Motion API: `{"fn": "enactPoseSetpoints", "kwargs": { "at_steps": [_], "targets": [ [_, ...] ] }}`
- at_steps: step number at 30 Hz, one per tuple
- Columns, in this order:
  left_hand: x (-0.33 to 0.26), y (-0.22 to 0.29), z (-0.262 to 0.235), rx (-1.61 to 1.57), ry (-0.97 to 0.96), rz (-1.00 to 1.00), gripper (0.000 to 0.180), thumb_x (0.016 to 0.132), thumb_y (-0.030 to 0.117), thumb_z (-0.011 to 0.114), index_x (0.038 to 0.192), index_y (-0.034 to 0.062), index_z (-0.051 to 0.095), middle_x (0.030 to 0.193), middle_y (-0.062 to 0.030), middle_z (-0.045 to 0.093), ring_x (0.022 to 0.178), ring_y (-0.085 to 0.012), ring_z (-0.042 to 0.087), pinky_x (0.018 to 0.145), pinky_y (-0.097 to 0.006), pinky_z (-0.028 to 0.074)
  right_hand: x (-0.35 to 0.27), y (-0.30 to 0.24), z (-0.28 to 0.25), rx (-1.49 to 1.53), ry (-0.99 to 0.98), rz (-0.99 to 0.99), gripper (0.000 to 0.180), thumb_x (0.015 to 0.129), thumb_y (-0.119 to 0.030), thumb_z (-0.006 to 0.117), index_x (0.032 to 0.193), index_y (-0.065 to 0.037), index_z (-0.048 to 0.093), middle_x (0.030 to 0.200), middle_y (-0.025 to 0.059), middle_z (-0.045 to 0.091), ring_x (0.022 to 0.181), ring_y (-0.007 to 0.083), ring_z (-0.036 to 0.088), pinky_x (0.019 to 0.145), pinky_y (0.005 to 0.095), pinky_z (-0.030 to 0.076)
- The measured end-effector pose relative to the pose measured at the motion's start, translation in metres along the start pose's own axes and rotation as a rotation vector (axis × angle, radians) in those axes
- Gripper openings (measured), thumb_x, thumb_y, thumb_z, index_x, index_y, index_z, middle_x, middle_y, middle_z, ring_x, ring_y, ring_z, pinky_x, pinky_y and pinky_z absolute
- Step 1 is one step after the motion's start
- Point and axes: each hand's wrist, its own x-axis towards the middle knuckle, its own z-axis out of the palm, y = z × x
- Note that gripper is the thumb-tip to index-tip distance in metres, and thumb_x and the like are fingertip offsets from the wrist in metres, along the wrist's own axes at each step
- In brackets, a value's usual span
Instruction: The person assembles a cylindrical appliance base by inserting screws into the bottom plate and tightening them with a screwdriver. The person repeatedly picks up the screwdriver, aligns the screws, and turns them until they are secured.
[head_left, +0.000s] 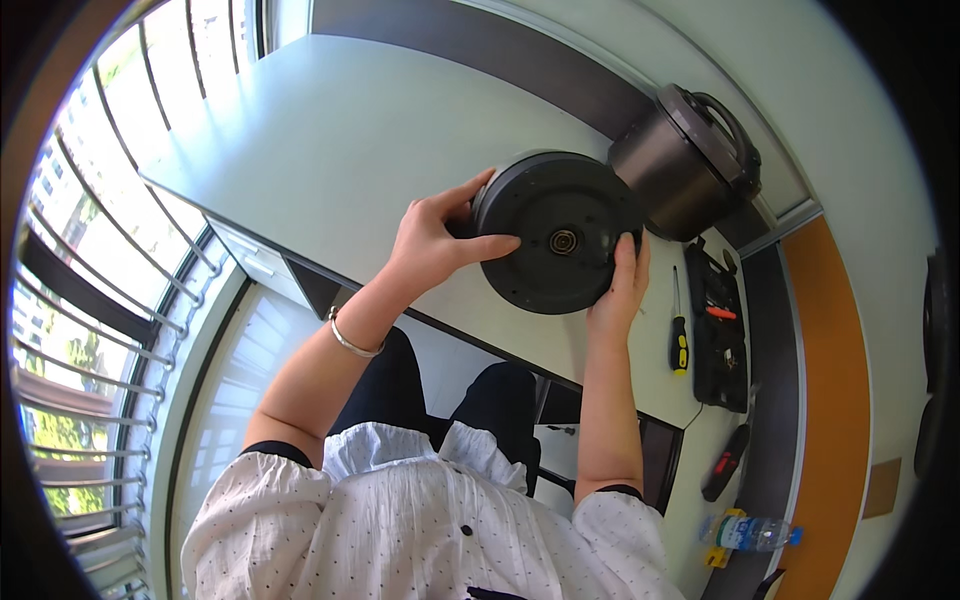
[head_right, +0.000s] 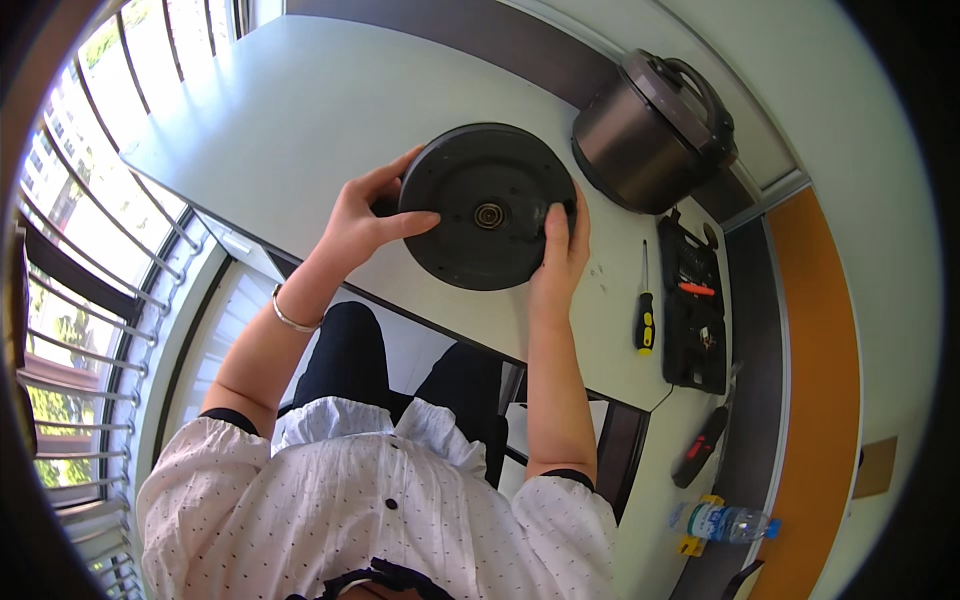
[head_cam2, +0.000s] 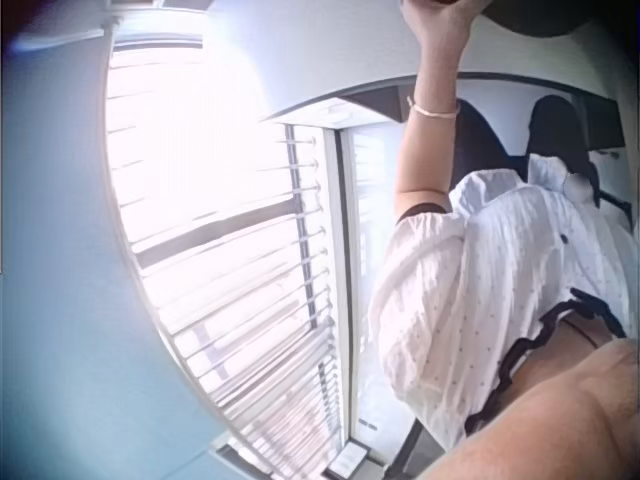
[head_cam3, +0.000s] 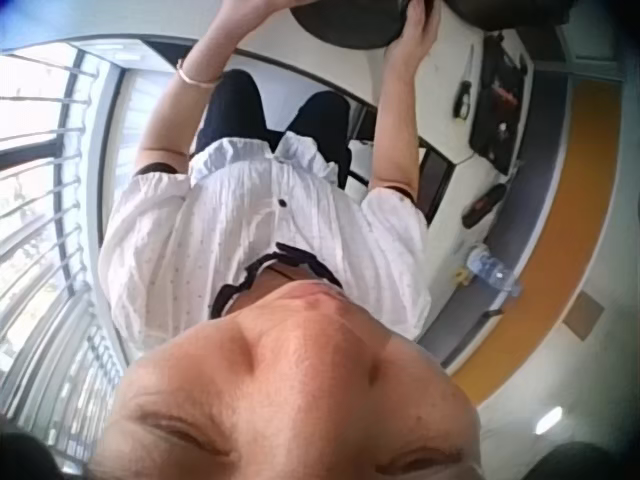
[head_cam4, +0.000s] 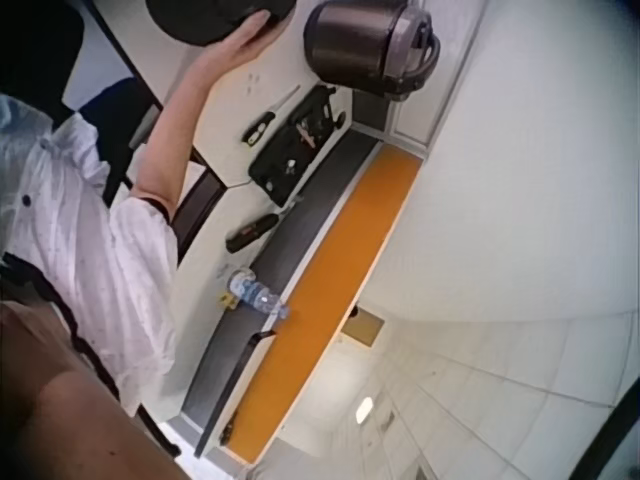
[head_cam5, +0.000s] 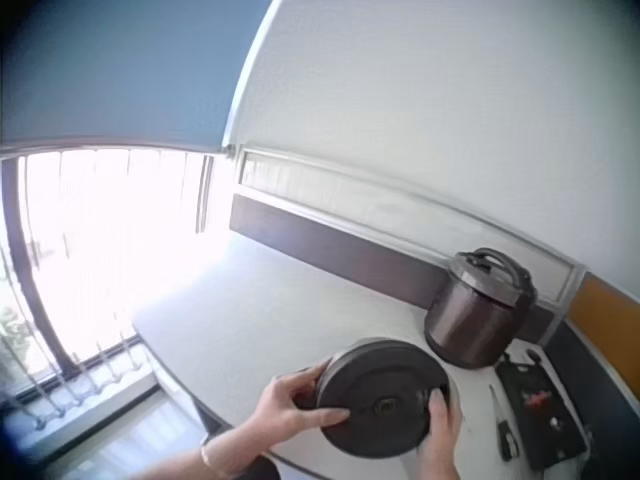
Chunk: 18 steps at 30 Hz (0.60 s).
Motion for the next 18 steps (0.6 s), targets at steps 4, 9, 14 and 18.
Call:
{"fn": "enactPoseSetpoints", "kwargs": {
  "at_steps": [4, 9, 14, 18],
  "targets": [
    [0.001, -0.001, 0.001, -0.091, -0.015, 0.004, 0.082, 0.064, 0.023, 0.083, 0.136, 0.0011, 0.052, 0.077, -0.0035, 0.065, 0.074, -0.0110, 0.061, 0.076, -0.026, 0.048, -0.001, -0.013, 0.004, -0.020, -0.030, 0.033, 0.052, 0.095, -0.029, 0.057, 0.134, 0.003, 0.047, 0.128, 0.0129, 0.055, 0.118, 0.0200, 0.051, 0.105, 0.0305, 0.035],
    [0.001, -0.001, 0.004, -0.142, -0.031, 0.014, 0.080, 0.068, 0.016, 0.081, 0.138, -0.0033, 0.047, 0.084, -0.0035, 0.065, 0.078, -0.0113, 0.061, 0.078, -0.026, 0.048, 0.000, -0.018, 0.003, -0.071, -0.033, 0.022, 0.048, 0.091, -0.022, 0.065, 0.132, -0.001, 0.051, 0.125, 0.0116, 0.057, 0.115, 0.0195, 0.053, 0.100, 0.0302, 0.041],
    [0.000, 0.006, 0.005, -0.138, -0.047, 0.012, 0.077, 0.069, 0.012, 0.080, 0.138, -0.0041, 0.047, 0.086, -0.0028, 0.064, 0.080, -0.0107, 0.060, 0.078, -0.025, 0.048, -0.001, -0.015, 0.005, -0.025, -0.036, 0.032, 0.050, 0.091, -0.024, 0.065, 0.132, 0.000, 0.051, 0.123, 0.0122, 0.058, 0.115, 0.0192, 0.053, 0.100, 0.0301, 0.040],
    [0.000, 0.004, 0.003, -0.132, -0.051, 0.004, 0.076, 0.069, 0.009, 0.079, 0.137, -0.0047, 0.048, 0.087, -0.0034, 0.065, 0.080, -0.0104, 0.060, 0.079, -0.024, 0.048, -0.002, -0.021, 0.006, -0.043, -0.038, 0.019, 0.050, 0.090, -0.025, 0.065, 0.132, -0.001, 0.051, 0.122, 0.0114, 0.059, 0.113, 0.0190, 0.054, 0.100, 0.0301, 0.041]
  ]
}}
